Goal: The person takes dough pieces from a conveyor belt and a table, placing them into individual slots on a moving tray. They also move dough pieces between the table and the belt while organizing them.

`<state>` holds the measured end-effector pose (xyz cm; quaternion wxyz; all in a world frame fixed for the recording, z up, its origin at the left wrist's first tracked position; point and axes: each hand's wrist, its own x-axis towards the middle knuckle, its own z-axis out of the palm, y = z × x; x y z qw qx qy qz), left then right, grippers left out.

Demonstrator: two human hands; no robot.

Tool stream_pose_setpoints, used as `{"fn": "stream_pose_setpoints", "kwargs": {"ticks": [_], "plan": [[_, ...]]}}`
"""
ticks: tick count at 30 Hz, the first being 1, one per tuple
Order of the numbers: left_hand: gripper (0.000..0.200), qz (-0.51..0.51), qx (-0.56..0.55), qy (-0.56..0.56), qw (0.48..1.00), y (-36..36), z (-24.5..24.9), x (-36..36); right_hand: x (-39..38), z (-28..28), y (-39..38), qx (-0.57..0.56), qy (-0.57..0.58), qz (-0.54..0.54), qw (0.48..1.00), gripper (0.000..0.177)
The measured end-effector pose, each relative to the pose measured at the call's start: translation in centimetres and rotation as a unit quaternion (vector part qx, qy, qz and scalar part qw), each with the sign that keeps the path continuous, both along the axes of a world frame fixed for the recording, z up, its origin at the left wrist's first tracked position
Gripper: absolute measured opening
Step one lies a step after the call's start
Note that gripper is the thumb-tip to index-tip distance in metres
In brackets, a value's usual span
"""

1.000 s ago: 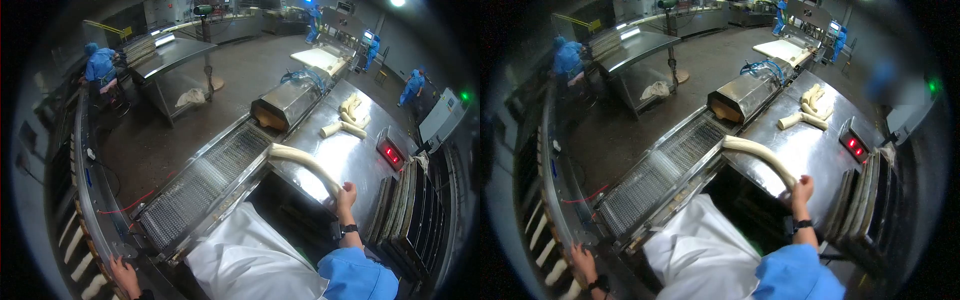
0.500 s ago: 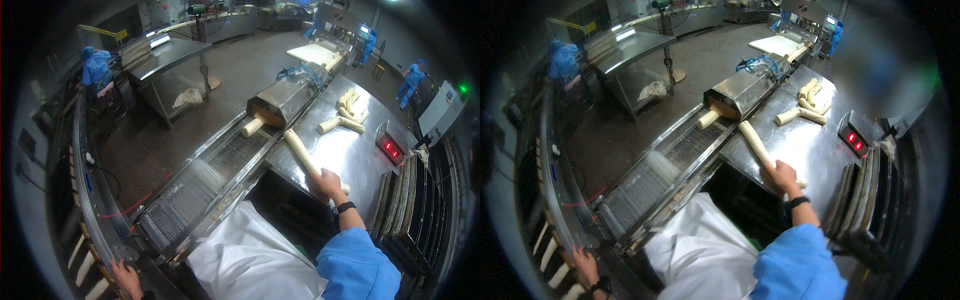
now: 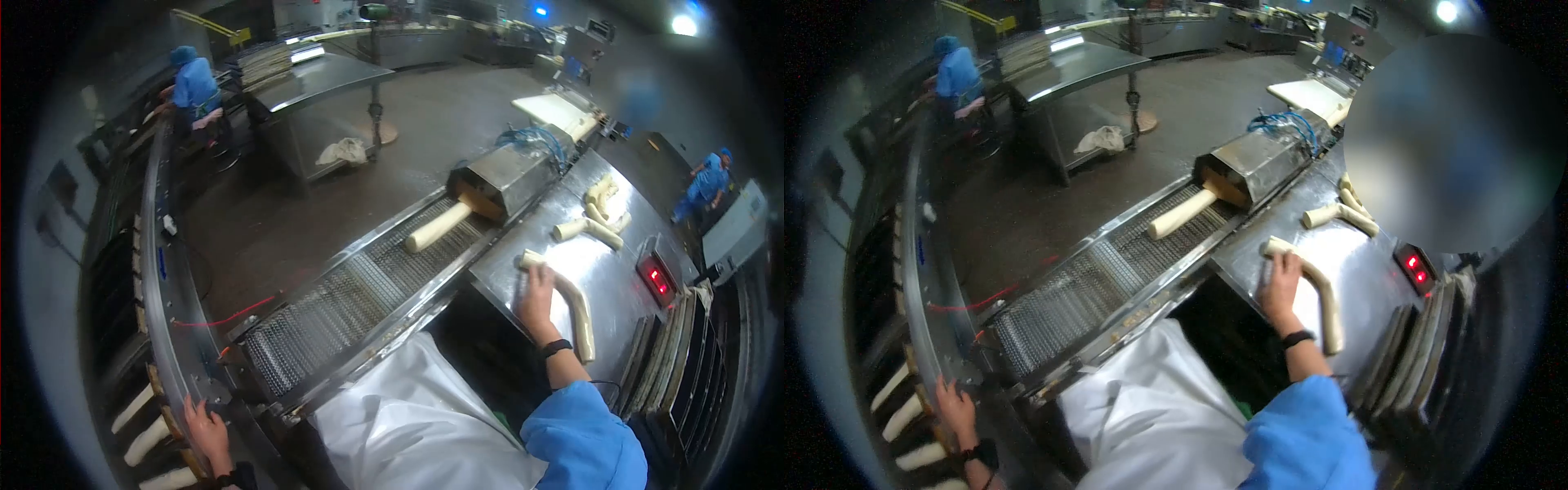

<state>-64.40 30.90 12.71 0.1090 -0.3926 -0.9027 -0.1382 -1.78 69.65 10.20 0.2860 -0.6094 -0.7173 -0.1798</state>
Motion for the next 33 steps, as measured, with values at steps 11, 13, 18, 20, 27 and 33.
{"fn": "stream_pose_setpoints", "kwargs": {"ticks": [11, 13, 18, 20, 27, 33], "plan": [[0.033, 0.013, 0.031, -0.026, 0.999, 0.3, 1.2, 0.7, -28.7, 2.3, 4.1, -0.153, -0.184, 0.326, 0.915, 0.037], [0.032, 0.008, 0.029, -0.022, 0.999, 0.5, 1.2, 0.6, -29.6, 2.0, 3.9, -0.126, -0.172, 0.337, 0.917, 0.032], [0.032, 0.004, 0.026, -0.023, 0.999, 0.3, 1.2, 0.8, -26.3, 6.0, 2.5, -0.149, -0.194, 0.323, 0.914, 0.024], [0.032, -0.008, 0.024, -0.026, 0.999, 0.3, 1.1, 0.7, -23.4, 6.9, 2.3, -0.194, -0.132, 0.328, 0.915, 0.036], [0.033, -0.019, 0.025, -0.015, 0.999, -0.3, 0.1, -0.2, 0.1, 4.5, -0.6, -0.166, 0.562, 0.135, 0.799, 0.012], [0.035, -0.027, 0.004, 0.014, 1.000, -0.5, -0.8, -1.0, 12.4, 3.0, -10.9, -0.087, 0.089, -0.188, 0.974, 0.039]]}}
